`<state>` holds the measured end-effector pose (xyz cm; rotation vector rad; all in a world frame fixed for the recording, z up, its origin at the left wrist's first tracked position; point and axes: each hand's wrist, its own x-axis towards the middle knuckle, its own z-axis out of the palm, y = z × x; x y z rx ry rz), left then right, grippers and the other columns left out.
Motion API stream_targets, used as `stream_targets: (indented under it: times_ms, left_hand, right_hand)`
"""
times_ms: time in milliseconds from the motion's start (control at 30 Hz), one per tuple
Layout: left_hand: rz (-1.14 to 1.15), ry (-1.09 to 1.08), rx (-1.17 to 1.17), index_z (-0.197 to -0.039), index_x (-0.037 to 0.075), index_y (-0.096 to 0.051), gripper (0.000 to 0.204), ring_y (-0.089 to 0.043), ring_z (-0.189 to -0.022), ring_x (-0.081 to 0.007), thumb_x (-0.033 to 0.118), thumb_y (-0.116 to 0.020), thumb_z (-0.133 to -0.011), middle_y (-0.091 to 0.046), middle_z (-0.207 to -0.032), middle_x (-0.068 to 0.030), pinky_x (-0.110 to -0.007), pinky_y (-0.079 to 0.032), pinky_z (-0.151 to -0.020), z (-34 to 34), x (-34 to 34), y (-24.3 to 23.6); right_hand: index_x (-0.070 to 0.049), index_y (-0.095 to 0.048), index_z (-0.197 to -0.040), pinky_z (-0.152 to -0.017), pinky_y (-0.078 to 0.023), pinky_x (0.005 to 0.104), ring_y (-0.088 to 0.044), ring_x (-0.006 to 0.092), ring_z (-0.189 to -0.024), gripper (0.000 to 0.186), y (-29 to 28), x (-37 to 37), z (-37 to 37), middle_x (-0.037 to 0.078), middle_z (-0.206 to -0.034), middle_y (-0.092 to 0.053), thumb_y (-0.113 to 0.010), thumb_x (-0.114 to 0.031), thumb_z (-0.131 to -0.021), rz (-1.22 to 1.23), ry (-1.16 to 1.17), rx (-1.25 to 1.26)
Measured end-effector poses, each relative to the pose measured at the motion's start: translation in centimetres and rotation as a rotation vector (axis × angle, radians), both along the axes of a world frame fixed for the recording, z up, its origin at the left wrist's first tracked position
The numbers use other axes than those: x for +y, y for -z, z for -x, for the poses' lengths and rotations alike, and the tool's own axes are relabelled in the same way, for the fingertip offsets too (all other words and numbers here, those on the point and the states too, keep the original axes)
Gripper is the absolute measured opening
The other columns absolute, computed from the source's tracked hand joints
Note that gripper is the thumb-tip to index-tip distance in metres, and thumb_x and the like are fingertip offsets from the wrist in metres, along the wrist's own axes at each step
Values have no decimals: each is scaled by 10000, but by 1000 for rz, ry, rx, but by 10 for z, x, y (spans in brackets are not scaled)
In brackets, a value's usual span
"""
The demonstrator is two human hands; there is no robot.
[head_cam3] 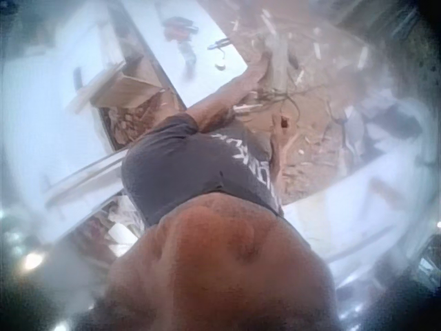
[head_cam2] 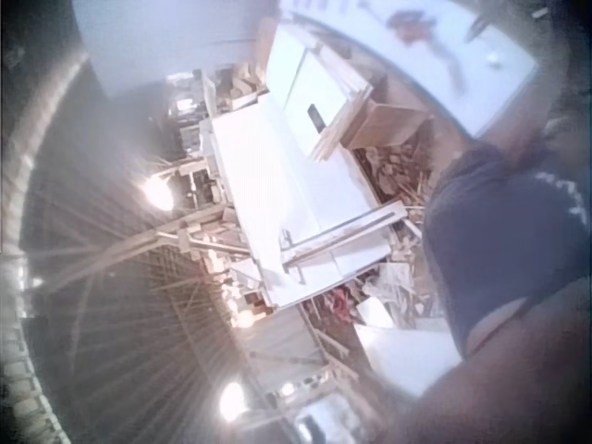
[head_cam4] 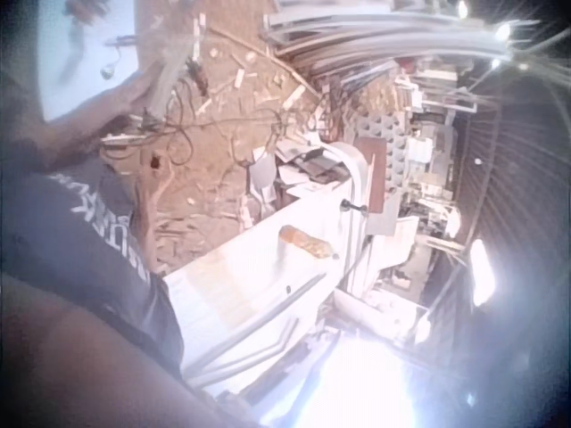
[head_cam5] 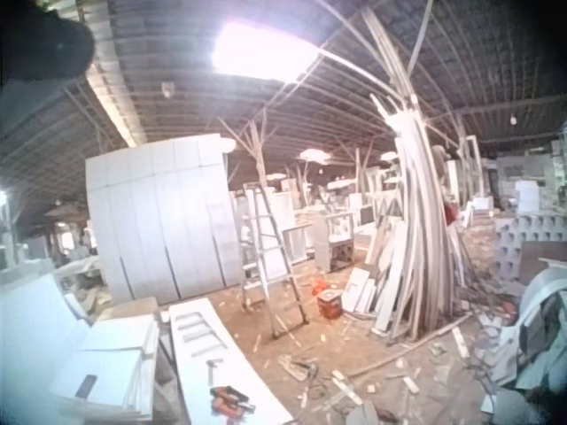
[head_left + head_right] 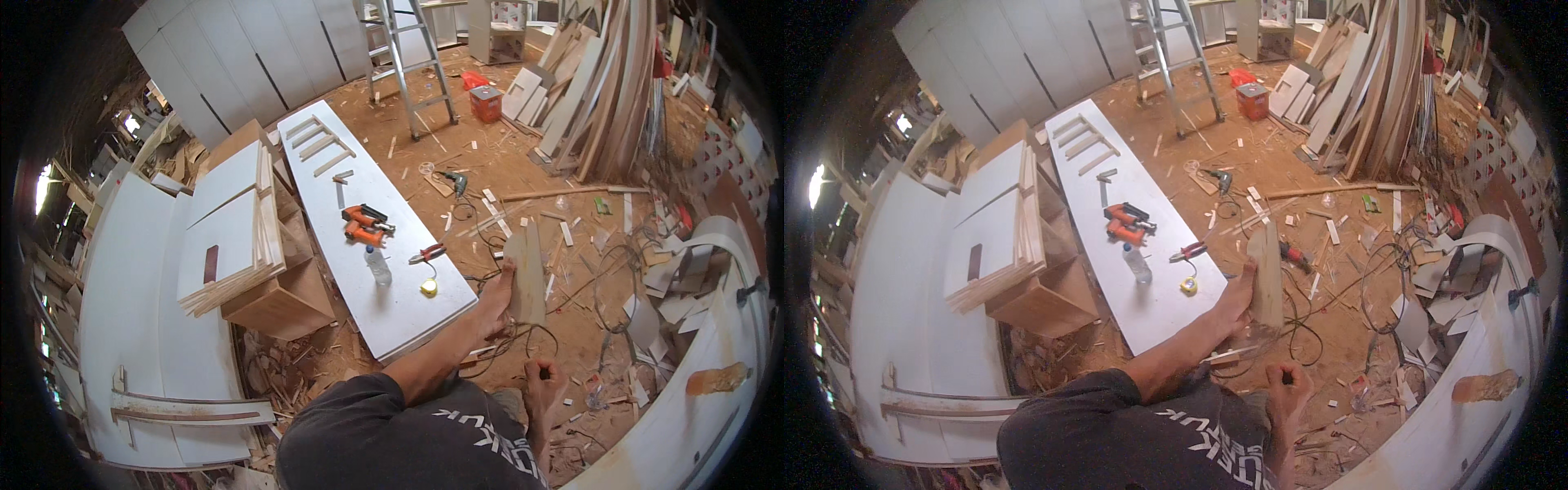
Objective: The person applies liquid adhesive from a bottle onto a white wooden panel, spreads it using a small handheld applicator, and then presses a long gray laminate strip onto the edge of the panel.
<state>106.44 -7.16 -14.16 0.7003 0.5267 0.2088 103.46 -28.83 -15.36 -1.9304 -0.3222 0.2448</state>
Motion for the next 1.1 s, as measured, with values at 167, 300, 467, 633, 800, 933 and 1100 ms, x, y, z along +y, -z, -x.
stream_targets:
  times_ms: [167, 300, 467, 633, 800, 933, 1100]
  left_hand:
    - [265, -7, -298, -1360, 26, -477, 555, -669, -1104, -266, 487, -411, -1057, -644, -1230, -125, -465, -588, -930, -90, -54, -9]
    - [289, 18, -305, -1370, 15, -476, 512, -650, -1144, -247, 427, -401, -1076, -635, -1268, -119, -433, -545, -1008, -153, -125, -36]
    - [158, 260, -295, -1296, 8, -572, 466, -644, -1068, -170, 403, -481, -1067, -668, -1201, -75, -337, -507, -941, -199, -213, -32]
    - [-270, 550, -160, -1179, 8, -671, 443, -654, -921, -144, 410, -623, -1000, -718, -1036, -63, -331, -526, -841, -254, -229, -11]
    - [-26, 747, -200, -1160, 20, -668, 315, -657, -911, -119, 293, -628, -1009, -702, -1072, -41, -289, -543, -745, -320, -268, -52]
    - [160, 992, -109, -1155, 38, -667, 305, -650, -893, -107, 304, -584, -1032, -696, -1053, -20, -278, -542, -731, -380, -350, -34]
    - [-403, 1663, -611, -1091, 7, -691, 338, -650, -848, -107, 311, -549, -1047, -705, -940, -32, -270, -533, -723, -474, -402, 20]
  right_hand:
    - [24, -635, -783, -592, -409, 307, -511, 107, -654, 424, -4, -52, -99, 13, -677, -566, -594, -334, -1005, -19, -126, 177]
    - [18, -636, -988, -655, -420, 293, -542, 117, -759, 452, -33, -84, -163, 33, -844, -609, -570, -428, -1018, -301, -161, 58]
    - [38, -518, -1331, -887, -486, 333, -617, 222, -1026, 460, -32, -122, -219, 129, -1204, -632, -641, -241, -987, -341, 182, -190]
    - [55, -445, -1377, -972, -490, 368, -593, 252, -1160, 523, -33, -200, -266, 166, -1294, -592, -670, -121, -939, -447, 431, 3]
    - [26, -408, -1422, -1002, -474, 354, -584, 221, -1180, 640, -78, -226, -297, 140, -1305, -590, -724, -61, -873, -952, 339, 134]
    - [35, -496, -1358, -983, -470, 322, -584, 175, -1167, 500, -72, -240, -348, 118, -1262, -617, -695, -25, -903, -504, 739, -331]
    - [40, -523, -1324, -897, -519, 320, -645, 175, -1042, 423, -73, -290, -394, 101, -1161, -668, -672, -56, -940, -841, 1253, -498]
